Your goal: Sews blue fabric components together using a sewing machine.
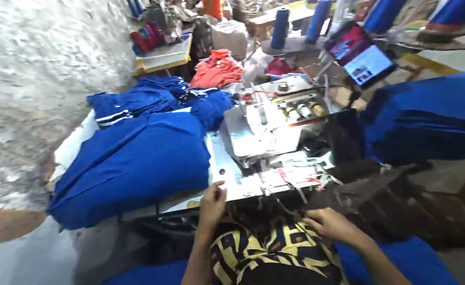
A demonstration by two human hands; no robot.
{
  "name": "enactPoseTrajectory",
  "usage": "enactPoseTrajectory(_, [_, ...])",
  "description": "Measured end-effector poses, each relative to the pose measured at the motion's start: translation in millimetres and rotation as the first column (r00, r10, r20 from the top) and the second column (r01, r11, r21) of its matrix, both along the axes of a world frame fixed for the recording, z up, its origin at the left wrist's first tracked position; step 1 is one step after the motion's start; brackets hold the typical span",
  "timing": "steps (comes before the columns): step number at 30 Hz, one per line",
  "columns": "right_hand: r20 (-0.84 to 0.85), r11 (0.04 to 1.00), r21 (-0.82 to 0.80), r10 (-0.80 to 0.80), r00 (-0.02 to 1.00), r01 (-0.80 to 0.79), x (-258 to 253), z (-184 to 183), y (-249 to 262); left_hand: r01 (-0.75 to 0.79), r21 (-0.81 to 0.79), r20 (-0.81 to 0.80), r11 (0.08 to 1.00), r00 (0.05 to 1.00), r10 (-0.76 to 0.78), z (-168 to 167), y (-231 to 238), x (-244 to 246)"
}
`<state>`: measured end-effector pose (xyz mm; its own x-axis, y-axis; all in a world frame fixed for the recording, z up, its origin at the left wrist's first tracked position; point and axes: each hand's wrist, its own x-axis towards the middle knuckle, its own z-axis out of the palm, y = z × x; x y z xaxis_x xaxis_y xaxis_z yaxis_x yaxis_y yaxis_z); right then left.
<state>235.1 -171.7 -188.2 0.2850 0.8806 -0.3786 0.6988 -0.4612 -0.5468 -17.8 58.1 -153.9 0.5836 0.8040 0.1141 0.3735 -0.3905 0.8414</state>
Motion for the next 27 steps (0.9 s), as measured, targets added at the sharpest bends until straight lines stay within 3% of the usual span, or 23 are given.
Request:
enactPoseTrajectory(1, [0.014,0.953,0.291,0.076,0.997,-0.077,-12,2,21,-0.173,0.079,0.047,0.982,0.984,0.170,1,14,-18])
enactPoseTrajectory(2, [0.096,0.818,0.551,0.136,0.986,-0.166,-26,2,48,-0.301,0.131,0.099,0.945,0.952,0.290,1,26,-36])
enactPoseTrajectory(4, [0.265,0.500,0.805,0.179,0.947,-0.320,-54,7,111,-0.468,0.239,0.157,0.851,0.883,0.442,1,40,-65])
enactPoseTrajectory(6, [0.404,0.322,0.832,0.206,0.891,-0.451,-77,15,174,-0.563,0.355,0.192,0.747,0.825,0.531,0,49,-88])
enactPoseTrajectory(11, [0.699,0.195,0.594,0.355,0.620,-0.781,-98,7,275,-0.639,0.571,0.246,0.515,0.732,0.635,13,102,-129])
enactPoseTrajectory(13, [0.757,0.119,0.539,0.366,0.541,-0.834,-99,9,280,-0.602,0.597,0.153,0.530,0.734,0.662,27,139,-145])
enactPoseTrajectory(14, [0.779,0.098,0.513,0.364,0.511,-0.853,-99,14,279,-0.542,0.604,0.043,0.584,0.754,0.655,38,158,-152])
enactPoseTrajectory(16, [0.803,0.089,0.470,0.371,0.467,-0.878,-98,25,272,-0.368,0.502,-0.329,0.782,0.756,0.567,71,193,-161])
enactPoseTrajectory(17, [0.808,0.098,0.449,0.380,0.451,-0.888,-98,30,268,-0.315,0.395,-0.453,0.863,0.751,0.481,88,211,-163])
enactPoseTrajectory(18, [0.811,0.108,0.432,0.388,0.438,-0.895,-98,34,267,-0.322,0.302,-0.469,0.897,0.769,0.434,101,228,-166])
enactPoseTrajectory(19, [0.806,0.120,0.422,0.404,0.433,-0.899,-99,37,267,-0.401,0.257,-0.382,0.879,0.793,0.474,107,244,-169])
enactPoseTrajectory(21, [0.784,0.133,0.424,0.440,0.437,-0.896,-101,43,270,-0.637,0.281,-0.044,0.718,0.739,0.672,108,265,-170])
enactPoseTrajectory(22, [0.774,0.140,0.429,0.452,0.443,-0.892,-104,48,272,-0.686,0.282,0.134,0.670,0.720,0.681,111,264,-164])
enactPoseTrajectory(24, [0.722,0.196,0.415,0.522,0.453,-0.888,-108,61,277,-0.592,0.355,0.276,0.723,0.806,0.524,115,243,-141])
enactPoseTrajectory(27, [0.622,0.279,0.366,0.636,0.457,-0.888,-111,75,285,-0.219,0.457,0.123,0.862,0.976,0.183,96,187,-102])
